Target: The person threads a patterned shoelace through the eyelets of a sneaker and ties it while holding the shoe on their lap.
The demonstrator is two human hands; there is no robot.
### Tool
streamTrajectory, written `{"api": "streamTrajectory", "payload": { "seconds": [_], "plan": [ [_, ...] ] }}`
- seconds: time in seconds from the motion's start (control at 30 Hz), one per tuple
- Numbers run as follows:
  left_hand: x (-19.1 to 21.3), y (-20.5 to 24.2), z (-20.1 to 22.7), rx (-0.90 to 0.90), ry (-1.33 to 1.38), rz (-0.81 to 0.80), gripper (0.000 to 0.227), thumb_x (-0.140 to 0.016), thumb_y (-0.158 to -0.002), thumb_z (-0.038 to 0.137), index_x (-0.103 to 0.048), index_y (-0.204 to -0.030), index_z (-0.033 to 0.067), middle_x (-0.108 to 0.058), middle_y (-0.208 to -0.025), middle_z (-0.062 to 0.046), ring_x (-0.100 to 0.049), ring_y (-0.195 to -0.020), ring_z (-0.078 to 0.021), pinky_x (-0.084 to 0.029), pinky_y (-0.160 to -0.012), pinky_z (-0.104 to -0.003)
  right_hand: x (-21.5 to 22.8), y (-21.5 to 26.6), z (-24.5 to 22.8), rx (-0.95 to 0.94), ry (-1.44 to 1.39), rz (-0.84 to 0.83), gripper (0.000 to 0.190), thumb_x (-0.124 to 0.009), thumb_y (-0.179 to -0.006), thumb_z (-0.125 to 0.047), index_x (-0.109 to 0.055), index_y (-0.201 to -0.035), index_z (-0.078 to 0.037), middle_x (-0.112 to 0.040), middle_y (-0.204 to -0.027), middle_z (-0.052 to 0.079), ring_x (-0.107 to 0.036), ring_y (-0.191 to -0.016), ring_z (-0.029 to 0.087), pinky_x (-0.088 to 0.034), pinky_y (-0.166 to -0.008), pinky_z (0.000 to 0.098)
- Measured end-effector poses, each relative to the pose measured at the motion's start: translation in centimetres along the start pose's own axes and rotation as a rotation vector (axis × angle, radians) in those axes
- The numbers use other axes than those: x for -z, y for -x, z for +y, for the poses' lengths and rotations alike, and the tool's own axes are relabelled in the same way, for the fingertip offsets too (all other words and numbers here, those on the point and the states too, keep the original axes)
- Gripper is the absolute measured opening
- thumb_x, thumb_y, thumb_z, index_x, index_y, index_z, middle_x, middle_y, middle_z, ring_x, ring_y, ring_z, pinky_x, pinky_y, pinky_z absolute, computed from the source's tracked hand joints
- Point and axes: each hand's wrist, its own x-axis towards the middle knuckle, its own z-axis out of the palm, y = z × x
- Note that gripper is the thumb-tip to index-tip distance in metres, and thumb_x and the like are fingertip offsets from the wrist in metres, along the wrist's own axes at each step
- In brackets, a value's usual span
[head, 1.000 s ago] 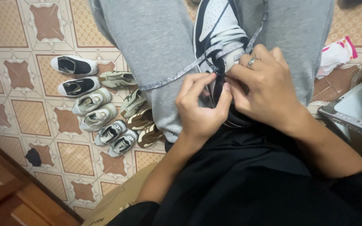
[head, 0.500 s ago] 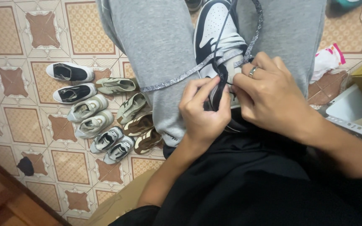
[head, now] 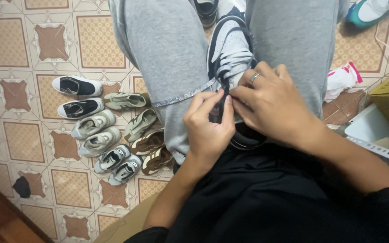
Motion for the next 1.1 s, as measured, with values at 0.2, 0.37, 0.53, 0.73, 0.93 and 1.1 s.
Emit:
{"api": "streamTrajectory", "payload": {
  "seconds": [0.2,0.37,0.53,0.73,0.93,1.1],
  "plan": [
    [-0.2,0.1,0.2,-0.032,0.007,-0.001,0.017,-0.074,-0.092,0.004,-0.075,-0.108,-0.0028,-0.069,-0.094,-0.011,-0.07,-0.082,-0.0219,-0.059,-0.07,-0.03,0.4,0.5,0.1,0.055,0.085,0.058,0.009,-0.067,-0.098,-0.019,-0.068,-0.09,-0.016,-0.06,-0.09,0.003,-0.054,-0.088,0.028,-0.036,-0.072,0.0433],
    [-0.6,0.0,0.7,-0.044,-0.011,0.008,0.016,-0.074,-0.091,0.005,-0.074,-0.105,-0.0014,-0.068,-0.092,-0.011,-0.069,-0.08,-0.0233,-0.057,-0.069,-0.032,1.4,1.3,0.4,0.177,0.091,0.106,0.005,-0.061,-0.09,-0.006,-0.061,-0.086,-0.01,-0.055,-0.086,0.005,-0.053,-0.084,0.027,-0.042,-0.064,0.0386],
    [-0.5,0.0,0.7,-0.038,0.002,0.012,0.016,-0.073,-0.092,0.006,-0.075,-0.105,-0.0027,-0.068,-0.092,-0.012,-0.069,-0.079,-0.0225,-0.058,-0.07,-0.032,2.8,2.8,1.1,0.205,0.164,0.101,0.007,-0.059,-0.086,-0.006,-0.061,-0.087,-0.013,-0.054,-0.085,0.004,-0.054,-0.08,0.026,-0.045,-0.058,0.0383],
    [-0.8,0.0,0.7,-0.014,0.024,-0.001,0.017,-0.073,-0.091,0.006,-0.075,-0.104,-0.0043,-0.07,-0.092,-0.012,-0.07,-0.079,-0.0214,-0.059,-0.067,-0.03,5.9,5.5,2.5,0.176,0.157,0.063,0.014,-0.069,-0.1,-0.016,-0.067,-0.086,-0.016,-0.063,-0.088,-0.002,-0.058,-0.077,0.021,-0.046,-0.051,0.0356],
    [-1.0,0.1,0.7,-0.026,0.024,0.017,0.014,-0.074,-0.09,0.007,-0.075,-0.1,-0.0034,-0.071,-0.092,-0.012,-0.07,-0.079,-0.0225,-0.058,-0.067,-0.031,7.5,9.5,6.1,0.231,0.33,-0.076,0.012,-0.068,-0.097,-0.022,-0.072,-0.108,-0.024,-0.068,-0.103,-0.005,-0.065,-0.092,0.019,-0.05,-0.053,0.0322],
    [-1.1,0.2,1.0,-0.039,0.053,-0.003,0.016,-0.075,-0.09,0.004,-0.075,-0.103,-0.0056,-0.071,-0.091,-0.014,-0.07,-0.079,-0.0227,-0.06,-0.068,-0.031,8.8,9.9,6.9,0.301,0.344,0.009,0.02,-0.06,-0.099,-0.008,-0.071,-0.103,-0.024,-0.064,-0.098,-0.008,-0.064,-0.081,0.016,-0.045,-0.053,0.0283]
  ]
}}
